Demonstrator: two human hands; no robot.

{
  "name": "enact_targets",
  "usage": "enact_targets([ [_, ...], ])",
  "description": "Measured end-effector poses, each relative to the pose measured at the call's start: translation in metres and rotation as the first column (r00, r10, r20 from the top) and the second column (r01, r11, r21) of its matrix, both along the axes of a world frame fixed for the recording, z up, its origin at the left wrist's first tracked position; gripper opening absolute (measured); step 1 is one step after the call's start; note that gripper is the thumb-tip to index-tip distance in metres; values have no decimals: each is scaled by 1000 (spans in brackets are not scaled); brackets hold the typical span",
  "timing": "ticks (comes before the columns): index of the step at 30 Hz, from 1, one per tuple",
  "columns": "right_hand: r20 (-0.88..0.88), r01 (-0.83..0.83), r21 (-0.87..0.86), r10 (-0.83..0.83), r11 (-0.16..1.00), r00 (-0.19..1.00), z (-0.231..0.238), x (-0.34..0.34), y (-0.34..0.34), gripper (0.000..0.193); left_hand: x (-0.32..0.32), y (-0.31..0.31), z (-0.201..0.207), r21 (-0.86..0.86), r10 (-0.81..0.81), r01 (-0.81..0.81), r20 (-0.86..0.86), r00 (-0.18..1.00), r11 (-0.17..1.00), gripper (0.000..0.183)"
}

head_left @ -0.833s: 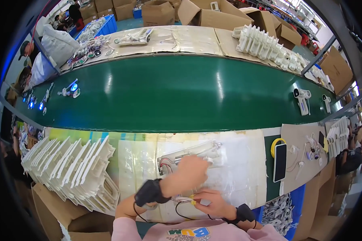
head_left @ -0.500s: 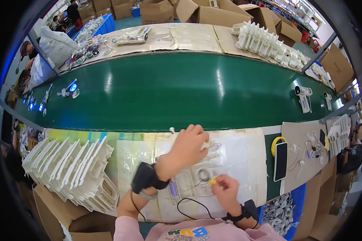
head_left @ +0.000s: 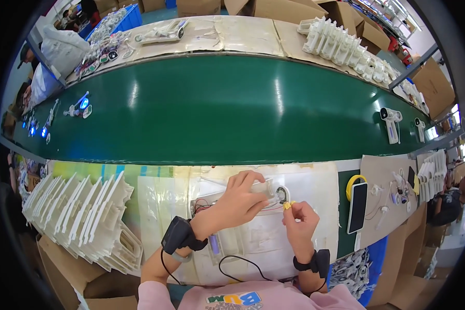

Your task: The person assembles a toy gun by hand, inserting a motor, battery, and speaker into the plastic housing before connecting a circuit board. After pressing the components into place and testing them, the person places the assembly onto a conveyor belt and walks away.

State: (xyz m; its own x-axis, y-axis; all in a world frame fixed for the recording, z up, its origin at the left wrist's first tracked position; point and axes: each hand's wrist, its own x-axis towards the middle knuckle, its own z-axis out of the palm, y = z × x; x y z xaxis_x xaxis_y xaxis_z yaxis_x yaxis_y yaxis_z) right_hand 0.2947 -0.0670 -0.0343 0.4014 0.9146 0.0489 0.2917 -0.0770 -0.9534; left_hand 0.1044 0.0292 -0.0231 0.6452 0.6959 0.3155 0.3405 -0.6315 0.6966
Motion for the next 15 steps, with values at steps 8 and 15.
enact_targets([
  [8,328,-193,23,175,981,928,5,15,16,9,15,-4,-18,98,241,-237,-37,970,967,18],
  [15,206,-227,-40,231,973,951,5,18,30,8,13,-6,-22,117,287,-284,-8,958,952,18],
])
